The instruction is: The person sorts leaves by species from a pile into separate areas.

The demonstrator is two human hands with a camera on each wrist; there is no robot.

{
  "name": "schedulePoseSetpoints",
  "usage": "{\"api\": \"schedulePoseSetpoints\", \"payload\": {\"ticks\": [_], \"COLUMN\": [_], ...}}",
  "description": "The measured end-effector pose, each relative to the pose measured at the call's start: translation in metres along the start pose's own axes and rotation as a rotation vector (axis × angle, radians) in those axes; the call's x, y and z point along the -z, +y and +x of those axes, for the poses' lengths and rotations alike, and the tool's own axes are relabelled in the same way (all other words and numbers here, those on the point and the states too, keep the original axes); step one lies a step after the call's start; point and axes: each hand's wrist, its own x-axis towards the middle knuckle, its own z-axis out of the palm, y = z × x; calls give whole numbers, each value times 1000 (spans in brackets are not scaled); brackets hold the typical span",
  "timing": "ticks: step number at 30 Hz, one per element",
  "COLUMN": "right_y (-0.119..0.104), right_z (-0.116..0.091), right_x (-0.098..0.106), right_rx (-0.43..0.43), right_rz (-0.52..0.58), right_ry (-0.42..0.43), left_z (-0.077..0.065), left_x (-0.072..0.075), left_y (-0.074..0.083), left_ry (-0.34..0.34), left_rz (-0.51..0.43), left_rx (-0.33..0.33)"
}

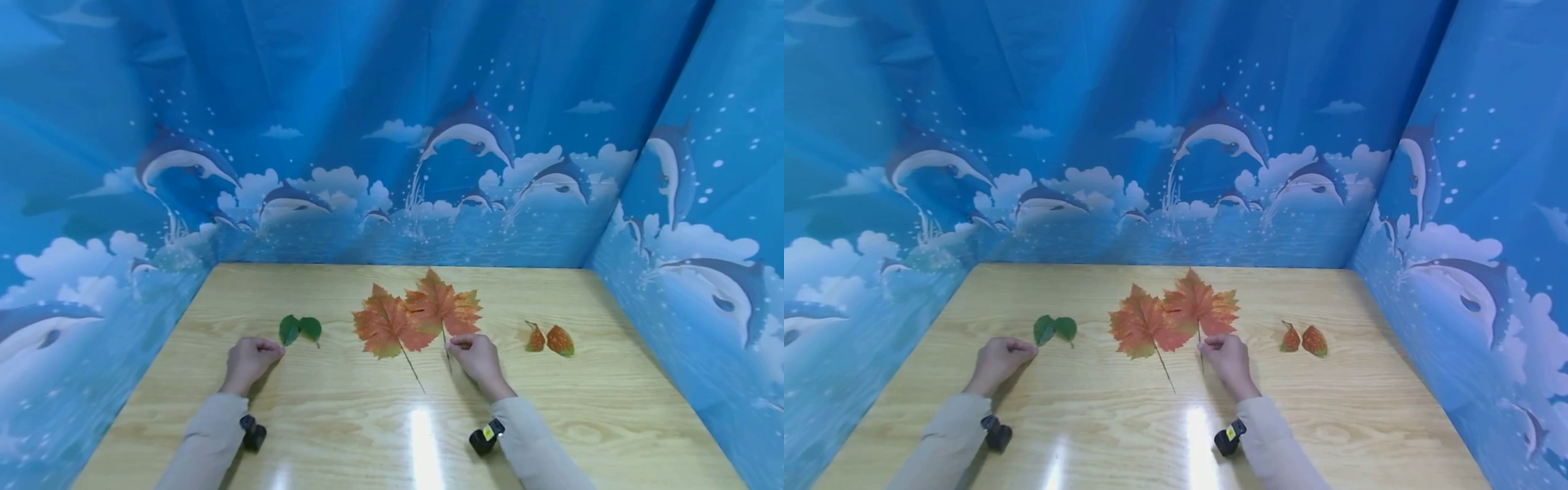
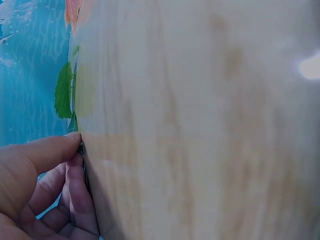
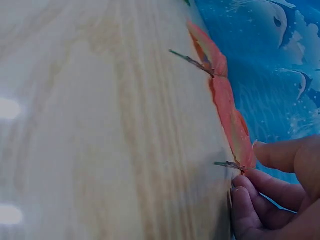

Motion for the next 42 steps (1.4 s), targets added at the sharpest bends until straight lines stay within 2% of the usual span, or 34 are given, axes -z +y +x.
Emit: {"api": "schedulePoseSetpoints", "payload": {"ticks": [4,10,15,24,28,32,38,42], "right_y": [3,3,1,-3,-3,-2,-1,-1], "right_z": [1,2,4,4,4,6,5,5], "right_x": [-5,-8,-8,-5,-5,-6,-8,-8], "right_rx": [45,69,132,131,120,103,88,92], "right_rz": [-44,-77,-164,-200,-199,-205,-194,-193], "right_ry": [33,40,62,64,69,74,63,63], "left_z": [0,-2,-1,-4,-10,-16,-30,-38], "left_x": [0,0,1,5,8,2,-32,-60], "left_y": [2,4,5,8,25,54,92,111], "left_ry": [-7,-15,-16,-44,-63,-71,-59,-111], "left_rz": [-10,-10,1,21,84,88,61,-13], "left_rx": [5,20,14,2,-43,-118,-261,-318]}}
